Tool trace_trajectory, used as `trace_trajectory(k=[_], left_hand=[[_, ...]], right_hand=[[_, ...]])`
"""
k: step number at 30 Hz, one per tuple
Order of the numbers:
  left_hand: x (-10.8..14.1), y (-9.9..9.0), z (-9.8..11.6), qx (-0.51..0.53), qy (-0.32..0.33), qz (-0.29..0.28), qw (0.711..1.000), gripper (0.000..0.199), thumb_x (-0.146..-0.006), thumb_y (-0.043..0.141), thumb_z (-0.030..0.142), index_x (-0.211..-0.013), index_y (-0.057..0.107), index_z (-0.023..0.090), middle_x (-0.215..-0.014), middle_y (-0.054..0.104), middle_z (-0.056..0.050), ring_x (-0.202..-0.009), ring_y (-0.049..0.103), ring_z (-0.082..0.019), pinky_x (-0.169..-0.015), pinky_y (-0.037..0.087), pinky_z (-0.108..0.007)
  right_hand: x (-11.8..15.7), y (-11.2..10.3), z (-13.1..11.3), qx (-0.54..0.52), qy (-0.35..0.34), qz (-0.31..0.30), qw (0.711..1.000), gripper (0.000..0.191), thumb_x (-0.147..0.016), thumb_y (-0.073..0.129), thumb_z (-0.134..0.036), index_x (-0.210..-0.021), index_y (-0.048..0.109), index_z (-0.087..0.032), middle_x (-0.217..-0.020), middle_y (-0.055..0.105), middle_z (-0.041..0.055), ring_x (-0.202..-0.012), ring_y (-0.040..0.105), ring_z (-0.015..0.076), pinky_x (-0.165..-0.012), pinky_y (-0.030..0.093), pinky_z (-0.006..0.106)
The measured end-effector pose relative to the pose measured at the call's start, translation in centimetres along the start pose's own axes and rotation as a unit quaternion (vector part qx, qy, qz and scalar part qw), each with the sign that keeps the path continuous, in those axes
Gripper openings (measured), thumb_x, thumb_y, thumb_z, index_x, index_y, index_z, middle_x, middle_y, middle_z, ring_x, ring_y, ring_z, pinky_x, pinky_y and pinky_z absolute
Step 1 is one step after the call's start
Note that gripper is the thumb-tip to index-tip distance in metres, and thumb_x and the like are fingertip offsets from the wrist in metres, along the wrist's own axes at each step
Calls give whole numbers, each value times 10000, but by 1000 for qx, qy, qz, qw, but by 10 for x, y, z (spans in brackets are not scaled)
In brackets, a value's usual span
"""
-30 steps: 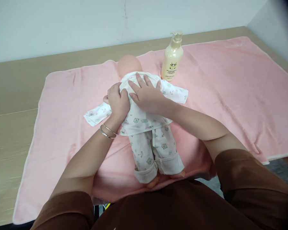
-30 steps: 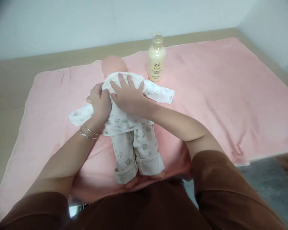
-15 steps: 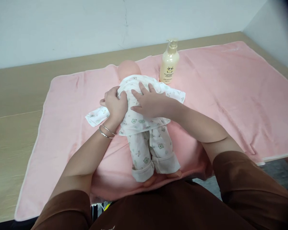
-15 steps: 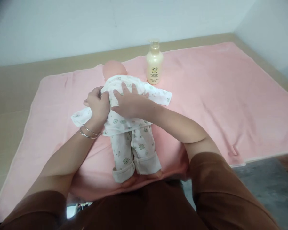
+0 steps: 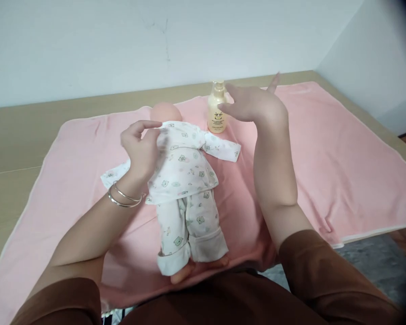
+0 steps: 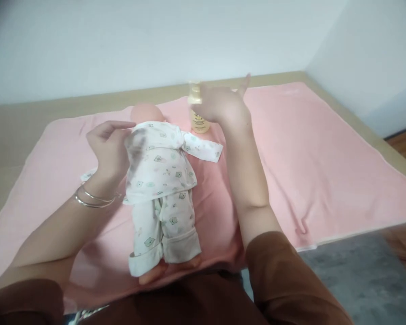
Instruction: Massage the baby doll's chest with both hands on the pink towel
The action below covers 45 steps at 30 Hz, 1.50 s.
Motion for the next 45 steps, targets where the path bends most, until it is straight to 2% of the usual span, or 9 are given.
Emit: trace_trajectory(k=[3,7,13,19,23,28,35,42,45], left_hand=[[-23,25,19,186,-120,-28,975,162,-778,545,165,-665,629,246,-891,761,-55,-1034,747,-246,-1103,564,-481],[-60,56,40,269,-278,-154,909,281,-974,414,332,-806,621,242,-1126,786,-83,-1220,719,-254,-1102,558,-477],[-95,101,52,241,-278,-225,902,616,-1052,135,579,-1196,626,236,-1115,765,-136,-1236,695,-250,-1043,553,-487],[-128,137,23,216,-173,-154,949,462,-1052,319,496,-981,704,251,-961,725,-123,-1308,666,-269,-1034,594,-465],[-145,148,0,226,-125,-71,963,346,-1013,425,418,-1055,718,237,-1076,735,-142,-1446,570,-325,-1046,614,-520],[-144,154,-3,266,-149,-112,946,428,-1045,356,407,-1005,724,191,-1089,728,-162,-1459,567,-353,-1010,642,-551],[-136,127,-5,263,-91,-190,942,333,-1024,478,429,-1089,702,191,-1168,705,-143,-1462,569,-375,-1054,626,-542],[-69,25,32,218,-104,-94,966,496,-1059,282,291,-1054,759,157,-1040,736,-88,-1359,667,-365,-901,654,-503],[-35,-18,62,378,-232,-143,885,639,-1086,139,253,-998,760,127,-1094,762,-47,-1368,659,-287,-927,633,-412]], right_hand=[[-10,-7,5,-29,57,157,985,339,-1017,476,-338,-1145,738,-166,-900,780,97,-1047,745,342,-1223,-12,868],[-17,-1,-12,-82,83,298,947,344,-955,497,-293,-1188,716,-168,-950,790,105,-1046,727,312,-1215,-53,854],[-30,32,-30,-22,-5,264,964,553,-974,543,-340,-1482,586,-123,-1569,564,227,-1456,476,518,-1145,1,929],[-38,44,-24,-6,-46,206,978,401,-1070,397,-338,-1175,725,-133,-1336,732,173,-1498,440,421,-1209,-70,860],[-37,41,-22,-9,-33,216,976,389,-1056,346,-219,-1090,729,-165,-1217,769,131,-1396,534,397,-1171,-70,899],[-36,49,-27,4,-7,191,981,412,-1084,274,-205,-1170,675,-174,-1255,745,151,-1260,632,331,-1201,-74,863],[-42,64,-41,54,49,282,957,498,-999,233,-62,-1259,655,-113,-1189,747,187,-1033,755,272,-1246,195,692],[-54,55,-44,49,106,225,967,418,-1041,328,-206,-1344,599,-106,-1212,736,240,-1106,752,334,-1109,394,612],[-56,49,-42,73,152,189,968,444,-1025,354,-197,-1418,543,-116,-1179,738,214,-1124,739,331,-1045,430,532]])
Point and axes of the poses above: each hand's wrist, its own x-axis away from the middle knuckle, its own y-axis out of the palm, z = x × y, the point moved 2 cm from there along -x, towards the middle knuckle
